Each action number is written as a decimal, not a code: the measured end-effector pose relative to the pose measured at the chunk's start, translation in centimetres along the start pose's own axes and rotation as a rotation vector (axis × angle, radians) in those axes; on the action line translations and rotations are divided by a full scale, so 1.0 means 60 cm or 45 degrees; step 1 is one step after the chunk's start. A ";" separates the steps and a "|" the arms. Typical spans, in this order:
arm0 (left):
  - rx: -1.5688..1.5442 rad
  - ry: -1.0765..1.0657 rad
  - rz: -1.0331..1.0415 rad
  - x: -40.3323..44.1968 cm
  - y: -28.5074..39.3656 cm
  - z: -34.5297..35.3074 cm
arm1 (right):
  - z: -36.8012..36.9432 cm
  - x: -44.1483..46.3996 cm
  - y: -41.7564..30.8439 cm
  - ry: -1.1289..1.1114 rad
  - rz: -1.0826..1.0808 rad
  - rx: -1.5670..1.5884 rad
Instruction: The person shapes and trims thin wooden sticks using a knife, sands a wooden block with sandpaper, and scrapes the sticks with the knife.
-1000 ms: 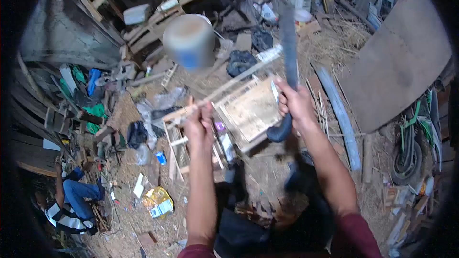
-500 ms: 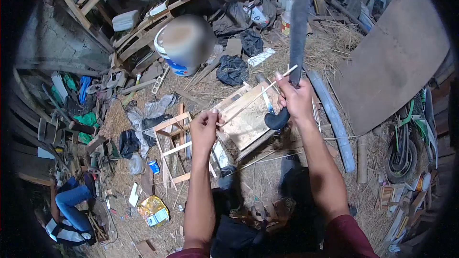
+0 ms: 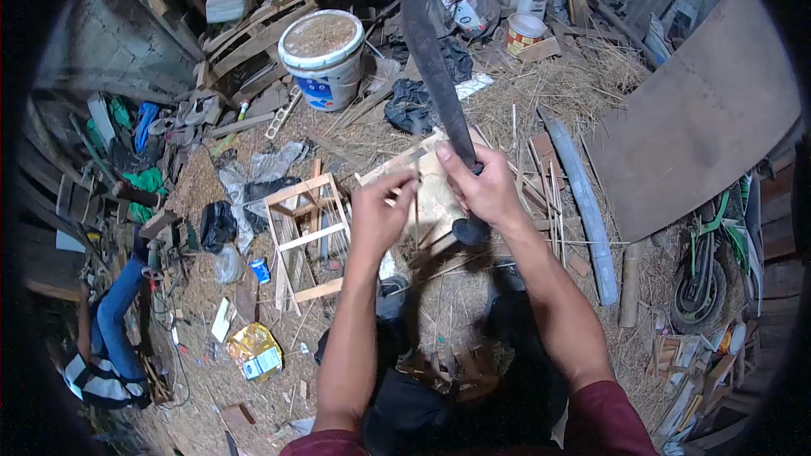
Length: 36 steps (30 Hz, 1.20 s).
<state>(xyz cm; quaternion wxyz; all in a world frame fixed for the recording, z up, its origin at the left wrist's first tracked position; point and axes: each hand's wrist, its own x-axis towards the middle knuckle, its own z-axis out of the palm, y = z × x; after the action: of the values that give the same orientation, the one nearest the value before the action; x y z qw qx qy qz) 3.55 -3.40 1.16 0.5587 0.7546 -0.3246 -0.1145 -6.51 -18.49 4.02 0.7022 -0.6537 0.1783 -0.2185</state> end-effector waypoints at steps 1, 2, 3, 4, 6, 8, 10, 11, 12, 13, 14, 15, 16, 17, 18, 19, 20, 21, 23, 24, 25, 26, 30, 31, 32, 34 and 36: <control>-0.094 0.100 -0.043 0.002 0.001 -0.009 | 0.006 -0.004 0.004 -0.013 0.039 0.054; -0.126 0.235 -0.015 0.001 0.004 -0.020 | 0.011 -0.007 0.007 -0.029 0.094 0.074; -0.152 0.316 -0.007 0.000 0.008 -0.029 | 0.016 -0.008 0.009 -0.058 0.088 0.047; -0.228 0.325 0.084 -0.002 0.014 -0.038 | 0.021 -0.008 0.010 -0.086 0.072 0.022; -0.445 0.350 0.158 -0.019 0.021 -0.043 | 0.036 -0.018 0.023 -0.069 -0.146 -0.214; -0.544 0.400 0.119 -0.032 0.019 -0.043 | 0.042 -0.022 0.036 -0.173 -0.036 -0.257; -0.566 0.446 0.119 -0.042 0.020 -0.039 | 0.041 -0.020 0.062 -0.250 0.017 -0.397; -0.521 0.450 0.173 -0.041 0.018 -0.040 | 0.041 -0.019 0.072 -0.249 -0.033 -0.385; -0.474 0.455 0.226 -0.039 0.017 -0.043 | 0.045 -0.018 0.074 -0.249 -0.085 -0.371; -0.424 0.460 0.279 -0.038 0.016 -0.046 | 0.048 -0.018 0.076 -0.249 -0.136 -0.354; -0.445 0.467 0.251 -0.036 0.017 -0.052 | 0.050 -0.016 0.079 -0.276 -0.104 -0.316; -0.465 0.471 0.218 -0.036 0.018 -0.058 | 0.049 -0.016 0.080 -0.302 -0.065 -0.277; -0.487 0.474 0.186 -0.035 0.019 -0.062 | 0.048 -0.015 0.081 -0.326 -0.029 -0.239; -0.476 0.479 0.206 -0.035 0.020 -0.062 | 0.046 -0.014 0.083 -0.334 0.019 -0.275; -0.464 0.484 0.225 -0.036 0.020 -0.062 | 0.045 -0.013 0.083 -0.344 0.069 -0.310; -0.451 0.488 0.248 -0.038 0.020 -0.063 | 0.046 -0.011 0.082 -0.353 0.115 -0.344; -0.421 0.483 0.243 -0.042 0.021 -0.065 | 0.049 -0.011 0.087 -0.322 0.083 -0.341; -0.391 0.478 0.241 -0.044 0.023 -0.066 | 0.050 -0.008 0.095 -0.324 0.088 -0.373; -0.335 0.464 0.240 -0.048 0.030 -0.067 | 0.046 -0.001 0.109 -0.322 0.096 -0.439; -0.312 0.445 0.251 -0.051 0.041 -0.075 | 0.044 0.000 0.113 -0.316 0.081 -0.479; -0.294 0.481 0.359 -0.054 0.057 -0.079 | 0.042 0.001 0.117 -0.336 0.071 -0.450; -0.379 0.520 0.373 -0.060 0.072 -0.079 | 0.039 0.003 0.120 -0.355 0.062 -0.424; -0.435 0.627 0.362 -0.063 0.079 -0.087 | 0.029 0.009 0.131 -0.433 0.143 -0.543; -0.383 0.643 0.351 -0.060 0.073 -0.087 | 0.032 0.009 0.135 -0.353 0.028 -0.554; -0.283 0.658 0.381 -0.056 0.060 -0.084 | 0.038 0.006 0.141 -0.275 -0.086 -0.564; -0.007 0.671 0.494 -0.048 0.044 -0.080 | 0.055 -0.004 0.122 -0.181 -0.203 -0.613; -0.026 0.720 0.443 -0.051 0.050 -0.064 | 0.068 -0.022 0.071 -0.142 -0.205 -0.691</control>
<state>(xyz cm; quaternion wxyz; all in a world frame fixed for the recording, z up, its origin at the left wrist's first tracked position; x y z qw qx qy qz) 2.19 0.93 4.64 0.6454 0.6841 -0.2794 0.1932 -5.13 -14.15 0.09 0.4907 -0.8407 0.1390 -0.1816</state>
